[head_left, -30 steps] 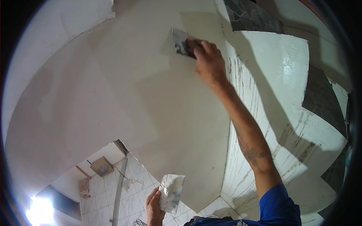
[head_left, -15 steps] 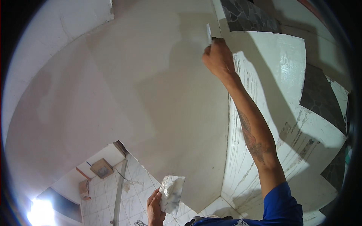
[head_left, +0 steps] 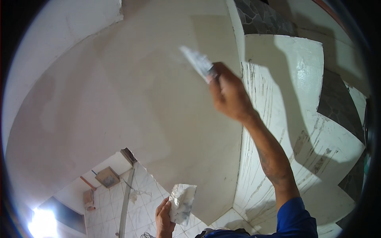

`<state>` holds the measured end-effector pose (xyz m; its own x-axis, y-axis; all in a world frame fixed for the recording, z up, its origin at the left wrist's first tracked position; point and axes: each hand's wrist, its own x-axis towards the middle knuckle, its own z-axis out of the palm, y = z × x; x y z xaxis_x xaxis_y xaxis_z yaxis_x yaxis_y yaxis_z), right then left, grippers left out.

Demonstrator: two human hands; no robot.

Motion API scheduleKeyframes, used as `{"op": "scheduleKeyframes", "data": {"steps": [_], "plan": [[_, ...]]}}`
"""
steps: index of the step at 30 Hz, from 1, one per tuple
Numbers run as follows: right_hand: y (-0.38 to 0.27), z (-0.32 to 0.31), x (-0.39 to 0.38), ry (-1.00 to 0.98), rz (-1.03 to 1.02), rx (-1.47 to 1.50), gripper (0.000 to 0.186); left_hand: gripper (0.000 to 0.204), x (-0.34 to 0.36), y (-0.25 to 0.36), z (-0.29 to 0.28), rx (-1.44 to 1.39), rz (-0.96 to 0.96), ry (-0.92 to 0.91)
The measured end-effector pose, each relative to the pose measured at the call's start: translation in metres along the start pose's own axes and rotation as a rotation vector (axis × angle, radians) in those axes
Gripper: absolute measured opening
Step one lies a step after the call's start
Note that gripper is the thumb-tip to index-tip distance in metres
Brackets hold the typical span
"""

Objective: Applying and smoothing plaster or joint compound onto a wall surface using a putty knife and hawk.

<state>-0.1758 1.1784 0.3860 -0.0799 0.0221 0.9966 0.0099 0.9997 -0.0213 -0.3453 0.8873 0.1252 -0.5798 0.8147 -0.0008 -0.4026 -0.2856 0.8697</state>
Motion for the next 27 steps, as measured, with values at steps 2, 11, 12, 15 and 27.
{"op": "scheduleKeyframes", "data": {"steps": [2, 11, 12, 15, 27], "plan": [[0.013, -0.016, 0.015, 0.027, 0.222, -0.065, 0.014, 0.040, 0.000, 0.002, 0.003, 0.011, 0.007, -0.011], [0.016, -0.029, 0.061, -0.143, 0.405, -0.090, 0.024, 0.042, -0.005, 0.010, 0.012, 0.011, 0.003, 0.013], [0.015, -0.028, 0.063, -0.157, 0.418, -0.098, 0.025, 0.043, -0.004, 0.009, 0.009, 0.012, -0.001, -0.001], [0.013, -0.028, 0.065, -0.185, 0.447, -0.111, 0.026, 0.044, -0.002, 0.008, 0.010, -0.002, -0.001, -0.014], [0.012, -0.084, -0.003, -0.367, 0.508, 0.110, 0.024, 0.051, -0.018, 0.046, 0.062, -0.047, 0.277, 0.100]]}}
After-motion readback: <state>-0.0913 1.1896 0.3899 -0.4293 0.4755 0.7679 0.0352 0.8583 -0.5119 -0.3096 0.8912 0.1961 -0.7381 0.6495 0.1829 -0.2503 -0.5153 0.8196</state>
